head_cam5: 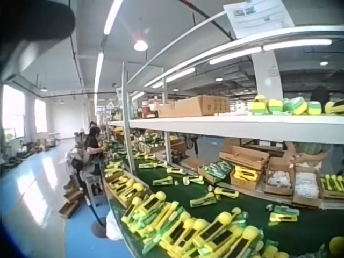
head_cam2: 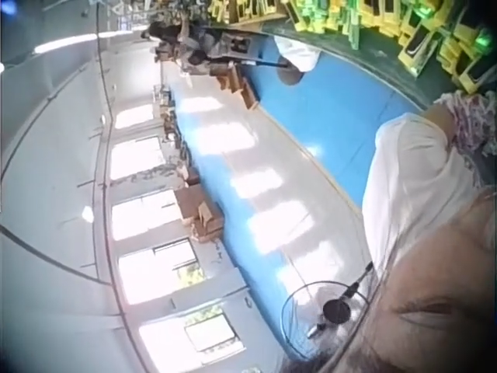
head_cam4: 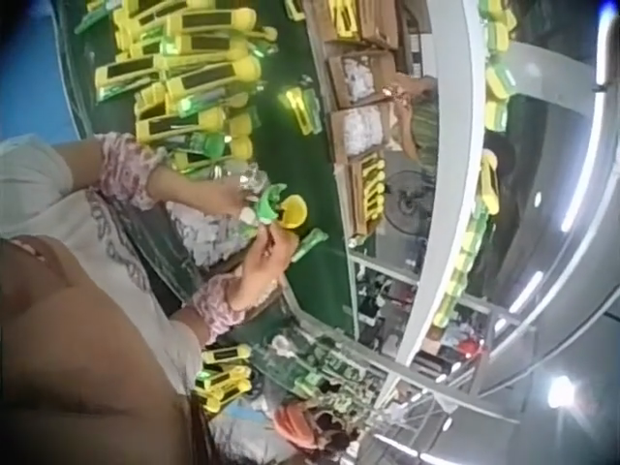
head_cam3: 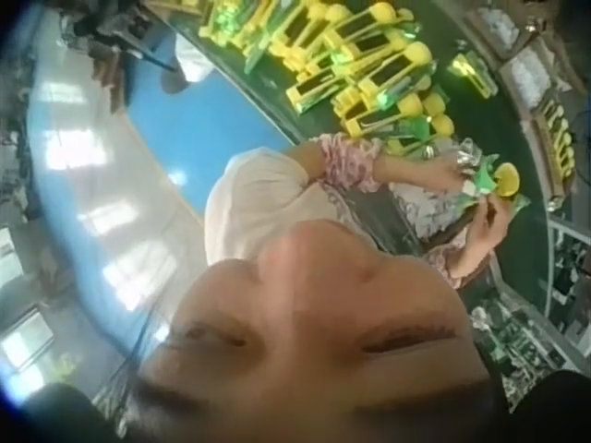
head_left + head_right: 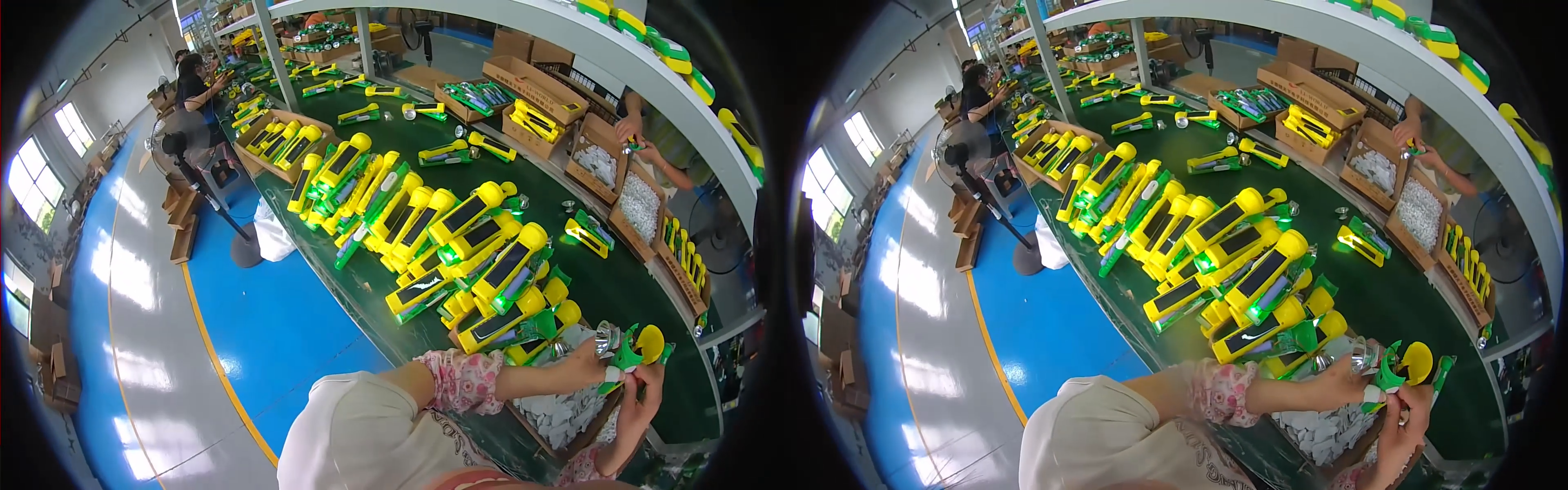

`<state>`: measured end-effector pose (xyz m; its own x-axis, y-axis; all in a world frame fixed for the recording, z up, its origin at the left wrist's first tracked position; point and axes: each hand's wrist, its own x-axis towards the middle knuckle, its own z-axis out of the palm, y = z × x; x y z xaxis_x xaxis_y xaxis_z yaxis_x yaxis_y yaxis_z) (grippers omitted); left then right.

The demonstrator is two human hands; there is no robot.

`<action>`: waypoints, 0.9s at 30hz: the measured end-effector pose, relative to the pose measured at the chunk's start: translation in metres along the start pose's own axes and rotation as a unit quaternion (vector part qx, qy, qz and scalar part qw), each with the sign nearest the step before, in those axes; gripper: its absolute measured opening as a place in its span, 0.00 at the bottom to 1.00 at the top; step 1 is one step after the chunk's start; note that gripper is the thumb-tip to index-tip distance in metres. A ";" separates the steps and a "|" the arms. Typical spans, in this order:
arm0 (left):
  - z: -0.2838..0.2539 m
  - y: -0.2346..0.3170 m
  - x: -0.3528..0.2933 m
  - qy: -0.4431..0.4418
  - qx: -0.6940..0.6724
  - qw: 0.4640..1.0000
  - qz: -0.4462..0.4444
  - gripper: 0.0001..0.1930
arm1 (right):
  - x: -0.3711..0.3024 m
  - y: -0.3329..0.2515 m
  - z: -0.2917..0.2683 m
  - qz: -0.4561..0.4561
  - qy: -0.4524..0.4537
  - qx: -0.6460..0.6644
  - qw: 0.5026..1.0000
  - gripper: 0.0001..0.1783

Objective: Assembling components of solar-powered flashlights on a factory production line.

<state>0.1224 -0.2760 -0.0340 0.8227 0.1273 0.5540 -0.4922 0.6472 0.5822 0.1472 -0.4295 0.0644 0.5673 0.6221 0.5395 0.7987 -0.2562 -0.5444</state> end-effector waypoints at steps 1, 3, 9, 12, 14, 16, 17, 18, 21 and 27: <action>0.001 0.001 0.000 0.032 0.015 0.999 -0.021 0.23 | 0.000 -0.002 0.001 -0.003 -0.001 -0.025 1.000 0.18; 0.005 0.004 0.000 0.065 0.032 0.997 -0.041 0.23 | -0.007 0.001 0.013 -0.037 0.034 -0.118 0.992 0.23; 0.019 0.025 -0.003 0.164 -0.217 0.954 -0.126 0.24 | -0.018 -0.030 0.032 0.059 0.100 -0.165 0.979 0.38; 0.012 0.003 -0.005 0.194 -0.095 0.971 -0.103 0.19 | -0.033 -0.024 0.028 0.186 -0.017 -0.013 0.982 0.41; -0.009 -0.003 -0.014 0.152 0.123 0.980 -0.028 0.16 | -0.029 -0.001 0.037 0.163 -0.046 0.024 0.985 0.39; -0.016 0.019 -0.014 0.164 0.456 0.873 0.047 0.26 | -0.013 -0.001 0.044 0.124 -0.060 0.008 0.991 0.33; -0.008 0.035 -0.010 0.180 0.513 0.839 -0.013 0.26 | -0.009 -0.002 0.041 0.116 -0.051 -0.015 0.992 0.30; -0.011 0.040 -0.005 0.163 0.533 0.830 0.007 0.26 | -0.007 0.003 0.043 0.098 -0.037 -0.016 0.994 0.29; -0.006 0.050 0.008 0.149 0.501 0.847 -0.100 0.21 | -0.005 0.005 0.040 0.112 -0.032 -0.043 0.992 0.25; -0.011 0.024 0.012 0.217 -0.071 0.959 -0.166 0.19 | -0.006 0.015 0.040 0.102 0.036 0.035 0.993 0.24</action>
<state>0.1234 -0.2508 -0.0195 0.9835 0.1778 0.0344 -0.1645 0.7979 0.5799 0.1471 -0.4073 0.0271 0.7311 0.5076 0.4559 0.6507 -0.3181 -0.6895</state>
